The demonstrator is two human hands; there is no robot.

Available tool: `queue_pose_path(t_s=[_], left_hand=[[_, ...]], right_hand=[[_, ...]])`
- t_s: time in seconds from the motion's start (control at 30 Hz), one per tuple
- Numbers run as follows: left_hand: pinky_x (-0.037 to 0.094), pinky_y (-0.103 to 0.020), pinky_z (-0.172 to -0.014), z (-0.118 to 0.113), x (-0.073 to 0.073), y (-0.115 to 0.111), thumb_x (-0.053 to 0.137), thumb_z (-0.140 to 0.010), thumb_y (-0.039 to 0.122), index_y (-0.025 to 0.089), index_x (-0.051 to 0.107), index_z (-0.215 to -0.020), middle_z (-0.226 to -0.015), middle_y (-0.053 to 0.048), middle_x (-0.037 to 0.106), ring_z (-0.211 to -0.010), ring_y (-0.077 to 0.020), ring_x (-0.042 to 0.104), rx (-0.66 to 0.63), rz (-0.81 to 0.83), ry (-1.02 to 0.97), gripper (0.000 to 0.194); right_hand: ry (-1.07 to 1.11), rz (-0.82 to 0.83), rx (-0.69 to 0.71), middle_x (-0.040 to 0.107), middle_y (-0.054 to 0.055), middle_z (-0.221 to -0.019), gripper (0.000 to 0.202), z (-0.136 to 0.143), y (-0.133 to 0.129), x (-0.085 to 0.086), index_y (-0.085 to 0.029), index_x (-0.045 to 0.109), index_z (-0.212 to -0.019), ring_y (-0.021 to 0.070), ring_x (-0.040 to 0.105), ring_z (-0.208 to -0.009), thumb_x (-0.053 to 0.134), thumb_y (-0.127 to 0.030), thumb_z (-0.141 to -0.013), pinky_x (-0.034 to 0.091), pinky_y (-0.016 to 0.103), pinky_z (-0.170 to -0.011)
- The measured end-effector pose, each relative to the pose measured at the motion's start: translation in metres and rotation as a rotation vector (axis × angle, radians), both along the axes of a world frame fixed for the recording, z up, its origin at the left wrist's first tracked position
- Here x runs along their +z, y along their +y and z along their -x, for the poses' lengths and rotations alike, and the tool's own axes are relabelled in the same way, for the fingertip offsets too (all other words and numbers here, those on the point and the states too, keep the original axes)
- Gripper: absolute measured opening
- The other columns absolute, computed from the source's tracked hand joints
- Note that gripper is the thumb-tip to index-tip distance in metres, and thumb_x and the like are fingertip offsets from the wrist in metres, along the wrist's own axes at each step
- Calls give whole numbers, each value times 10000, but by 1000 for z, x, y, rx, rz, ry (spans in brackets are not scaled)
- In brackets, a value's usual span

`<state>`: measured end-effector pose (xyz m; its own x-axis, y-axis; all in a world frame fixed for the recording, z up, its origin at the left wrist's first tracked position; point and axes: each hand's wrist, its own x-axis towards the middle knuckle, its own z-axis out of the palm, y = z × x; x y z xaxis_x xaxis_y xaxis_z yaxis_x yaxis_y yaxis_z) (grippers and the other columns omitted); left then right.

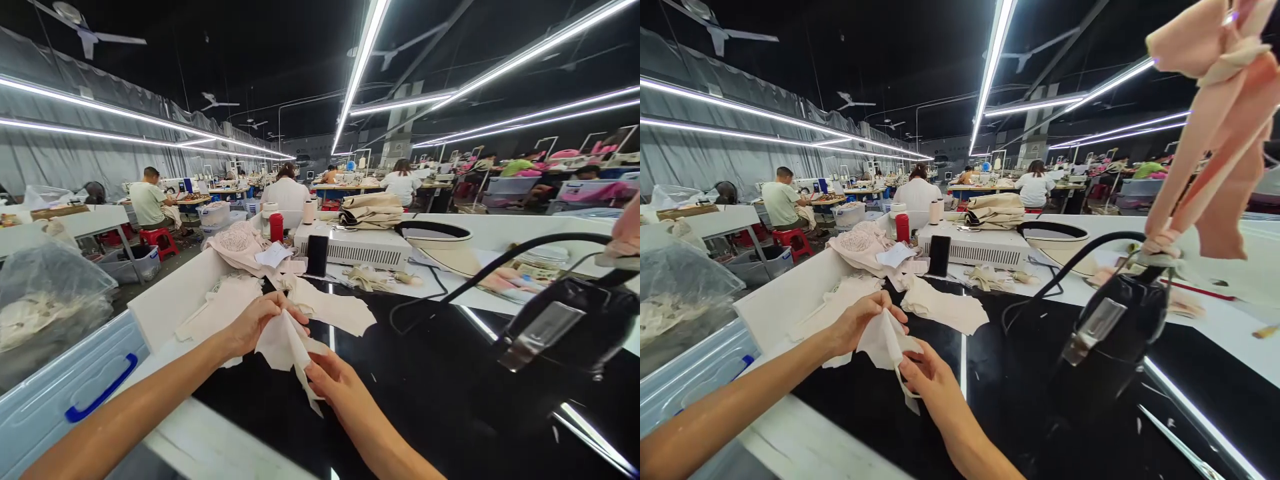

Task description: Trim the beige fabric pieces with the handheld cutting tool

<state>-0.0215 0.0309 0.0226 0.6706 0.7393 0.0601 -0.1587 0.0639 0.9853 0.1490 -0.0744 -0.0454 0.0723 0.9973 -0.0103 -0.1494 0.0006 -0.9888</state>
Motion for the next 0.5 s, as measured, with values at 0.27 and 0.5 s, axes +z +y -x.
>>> queue_pose_path(t_s=[0.27, 0.5], left_hand=[[423, -267, -617, 1, -13, -3, 639, -691, 342, 215, 502, -732, -794, -29, 643, -685, -161, 558, -5, 12, 138, 191], [365, -251, -615, -6, -24, -17, 696, -807, 689, 183, 659, -977, -824, -12, 637, -673, -140, 518, -131, -26, 321, 535]], right_hand=[[122, -12, -67, 707, 10, -857, 529, -10, -10, 20, -232, 764, -863, 203, 623, -867, 863, -735, -733, 538, 307, -829], [75, 70, -106, 551, -37, -729, 619, -11, -25, 30, -224, 638, -793, 135, 446, -671, 832, -804, -704, 374, 230, -551]])
